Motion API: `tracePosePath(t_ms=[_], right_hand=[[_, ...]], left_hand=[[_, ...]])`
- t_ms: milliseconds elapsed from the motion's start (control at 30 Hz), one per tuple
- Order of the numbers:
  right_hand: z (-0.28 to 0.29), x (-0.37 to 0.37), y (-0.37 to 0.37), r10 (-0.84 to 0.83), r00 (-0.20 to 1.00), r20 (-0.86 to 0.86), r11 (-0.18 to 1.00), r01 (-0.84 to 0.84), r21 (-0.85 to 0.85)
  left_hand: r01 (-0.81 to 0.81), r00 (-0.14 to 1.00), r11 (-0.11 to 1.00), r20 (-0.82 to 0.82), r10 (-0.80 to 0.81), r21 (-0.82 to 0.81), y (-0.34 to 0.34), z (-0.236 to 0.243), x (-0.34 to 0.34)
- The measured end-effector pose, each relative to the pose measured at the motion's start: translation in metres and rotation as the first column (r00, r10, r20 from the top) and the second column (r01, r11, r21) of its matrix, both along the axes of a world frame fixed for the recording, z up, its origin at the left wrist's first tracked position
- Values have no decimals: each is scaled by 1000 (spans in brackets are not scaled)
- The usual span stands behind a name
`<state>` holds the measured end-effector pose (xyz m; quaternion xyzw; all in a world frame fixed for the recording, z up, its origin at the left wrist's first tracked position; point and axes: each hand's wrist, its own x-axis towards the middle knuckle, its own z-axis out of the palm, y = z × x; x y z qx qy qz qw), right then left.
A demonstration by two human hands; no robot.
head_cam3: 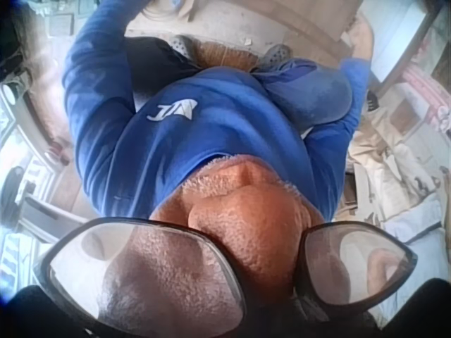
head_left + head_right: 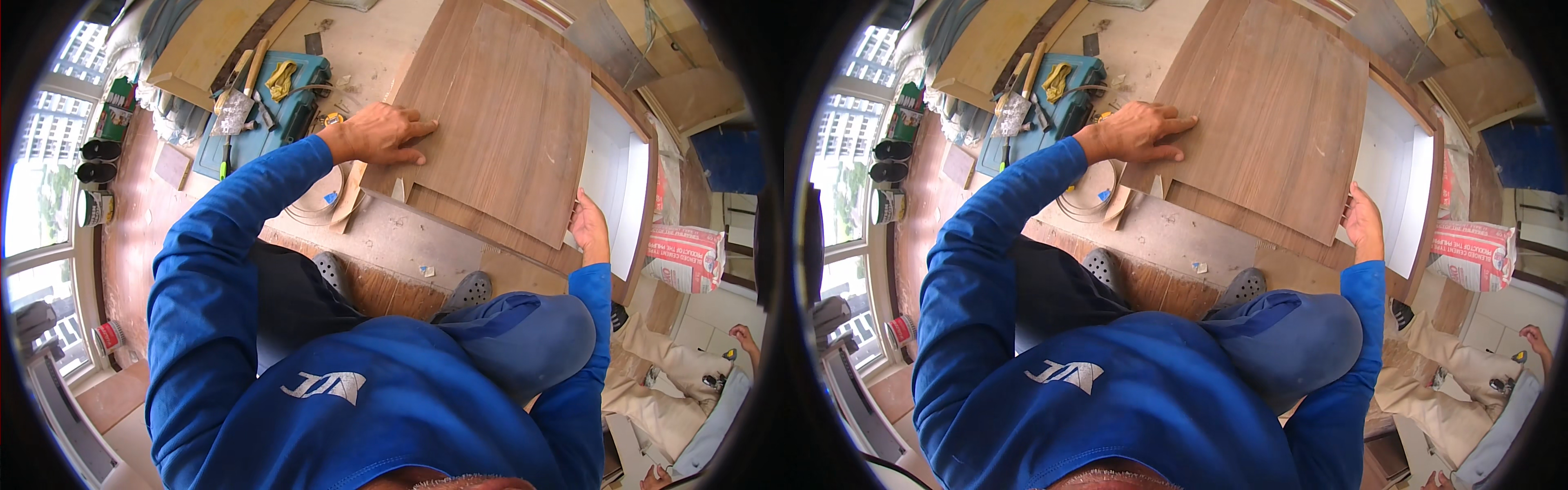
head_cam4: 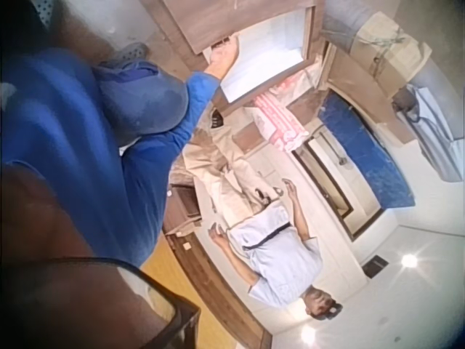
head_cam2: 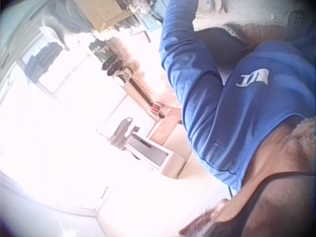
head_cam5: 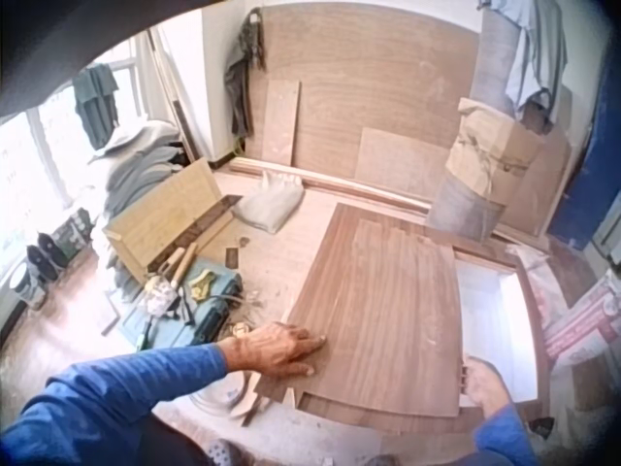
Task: Applying adhesive edging tape to the border of a wooden furniture panel and then checking the fit within a cabinet frame.
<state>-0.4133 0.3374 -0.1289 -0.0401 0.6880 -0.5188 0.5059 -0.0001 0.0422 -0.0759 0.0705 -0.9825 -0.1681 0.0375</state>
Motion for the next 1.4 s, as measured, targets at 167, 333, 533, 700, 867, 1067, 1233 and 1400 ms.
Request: tracePosePath(t_ms=[167, 333, 533, 700, 867, 1067, 1233, 1400], right_hand=[[3, 3, 0, -21, 1000, -10, 999, 21, 33], [1, 3, -3, -65, 996, 56, 998, 65, 13], [0, 10, -7, -103, 976, 192, 992, 116, -57], [-5, 7, -4, -89, 986, 140, 993, 99, -66], [-3, 12, -18, -86, 993, 79, 991, 94, -92], [-4, 16, -14, -125, 992, 14, 989, 126, -79], [-8, 14, -12, -135, 986, 98, 984, 145, -107], [10, 27, -7, -166, 981, 98, 984, 171, -43]], left_hand=[[-6, 1000, 1000, -7, 7, 21, 0, -1, 1], [25, 999, 999, -28, -26, -29, 1, 2, 2], [13, 1000, 1000, 1, -13, -7, 5, 3, 4], [24, 1000, 999, -10, -25, -34, 6, 4, -1], [-3, 1000, 999, -16, 2, -42, 4, 0, 3], [-19, 1000, 999, -11, 18, -34, 7, -2, 1], [-46, 999, 999, 25, 46, -1, 5, 7, 0], [95, 995, 958, -14, -102, -272, 14, 16, 2]])
